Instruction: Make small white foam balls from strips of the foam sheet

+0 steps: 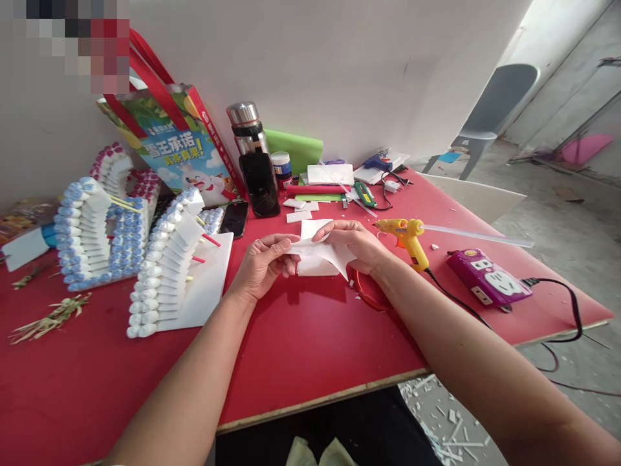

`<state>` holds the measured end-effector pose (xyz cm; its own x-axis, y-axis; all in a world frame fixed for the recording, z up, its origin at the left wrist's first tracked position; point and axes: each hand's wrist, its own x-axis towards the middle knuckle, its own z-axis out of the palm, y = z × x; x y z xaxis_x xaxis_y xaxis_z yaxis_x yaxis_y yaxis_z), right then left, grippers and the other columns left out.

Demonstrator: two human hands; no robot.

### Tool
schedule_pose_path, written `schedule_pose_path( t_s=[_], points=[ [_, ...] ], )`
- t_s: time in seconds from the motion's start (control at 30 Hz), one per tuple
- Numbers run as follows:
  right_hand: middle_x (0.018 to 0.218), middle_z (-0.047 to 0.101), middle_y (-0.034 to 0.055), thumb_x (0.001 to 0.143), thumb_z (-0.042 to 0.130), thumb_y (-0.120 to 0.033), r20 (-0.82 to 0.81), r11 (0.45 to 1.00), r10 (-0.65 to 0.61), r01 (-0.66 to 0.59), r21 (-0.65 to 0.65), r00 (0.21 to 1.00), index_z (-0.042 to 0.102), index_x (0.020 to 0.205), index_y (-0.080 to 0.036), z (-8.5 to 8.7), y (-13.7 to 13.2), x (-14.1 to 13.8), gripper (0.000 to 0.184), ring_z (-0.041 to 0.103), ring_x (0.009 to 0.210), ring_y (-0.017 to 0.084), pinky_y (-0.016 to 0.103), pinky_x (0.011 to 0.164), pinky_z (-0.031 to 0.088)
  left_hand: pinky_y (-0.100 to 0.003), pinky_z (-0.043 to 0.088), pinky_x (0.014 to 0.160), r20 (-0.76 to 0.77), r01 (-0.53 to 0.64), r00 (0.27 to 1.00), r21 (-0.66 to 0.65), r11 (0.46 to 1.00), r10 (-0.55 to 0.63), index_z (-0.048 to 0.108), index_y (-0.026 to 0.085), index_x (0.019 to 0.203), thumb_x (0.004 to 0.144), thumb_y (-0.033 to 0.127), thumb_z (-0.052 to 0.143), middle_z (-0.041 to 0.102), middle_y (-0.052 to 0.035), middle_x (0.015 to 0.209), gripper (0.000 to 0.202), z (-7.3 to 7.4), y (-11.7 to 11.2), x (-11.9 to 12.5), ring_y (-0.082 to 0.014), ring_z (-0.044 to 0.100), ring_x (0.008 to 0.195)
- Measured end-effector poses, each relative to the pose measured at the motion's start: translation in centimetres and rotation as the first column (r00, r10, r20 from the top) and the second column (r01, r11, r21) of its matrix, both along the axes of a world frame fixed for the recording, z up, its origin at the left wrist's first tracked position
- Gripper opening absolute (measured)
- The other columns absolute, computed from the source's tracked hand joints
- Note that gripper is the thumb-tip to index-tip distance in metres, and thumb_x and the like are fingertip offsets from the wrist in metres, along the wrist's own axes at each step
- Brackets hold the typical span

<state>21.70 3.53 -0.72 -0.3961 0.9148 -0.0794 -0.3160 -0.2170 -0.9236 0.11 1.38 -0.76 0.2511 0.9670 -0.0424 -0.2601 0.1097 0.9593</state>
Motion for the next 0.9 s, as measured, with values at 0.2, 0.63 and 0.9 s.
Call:
schedule_pose_path(
  t_s=[0.2, 0.63, 0.9],
  points=[
    [0.065, 0.070, 0.0033, 0.067, 0.069, -0.022, 0.114, 0.998, 0.011, -0.018, 0.063, 0.993, 0.077, 0.076, -0.016, 0.2, -0.2, 0.1, 0.013, 0.059, 0.053, 0.015, 0.026, 0.051, 0.044, -0.020, 0.048, 0.047, -0.067, 0.046, 0.997, -0.043, 0.998, -0.048, 0.073, 0.012, 0.111, 0.080, 0.028, 0.074, 0.076, -0.0094, 0.072, 0.035, 0.1, 0.0, -0.1, -0.0132, 0.065, 0.047],
    [0.072, 0.070, 0.0027, 0.076, 0.060, -0.024, 0.215, 0.989, 0.013, -0.044, 0.139, 0.977, 0.078, 0.091, -0.018, 0.8, 0.4, 1.8, 0.025, 0.059, 0.058, 0.014, 0.024, 0.053, 0.043, -0.021, 0.049, 0.044, -0.105, 0.140, 0.984, -0.060, 0.988, -0.145, 0.071, 0.008, 0.115, 0.084, 0.030, 0.073, 0.077, -0.0135, 0.078, 0.038, -0.3, 0.4, -1.0, -0.0155, 0.067, 0.049],
    [0.084, 0.075, 0.0055, 0.073, 0.079, -0.041, 0.450, 0.942, 0.228, -0.312, 0.121, 0.863, 0.077, 0.105, -0.017, 1.5, -0.3, 1.7, 0.040, 0.068, 0.070, 0.019, 0.024, 0.058, 0.049, -0.021, 0.044, 0.041, -0.224, 0.177, 0.959, 0.003, 0.984, -0.172, 0.072, 0.013, 0.121, 0.085, 0.032, 0.071, 0.074, -0.0080, 0.070, 0.040, 0.2, -0.3, -0.2, -0.0133, 0.063, 0.045]
  ],
)
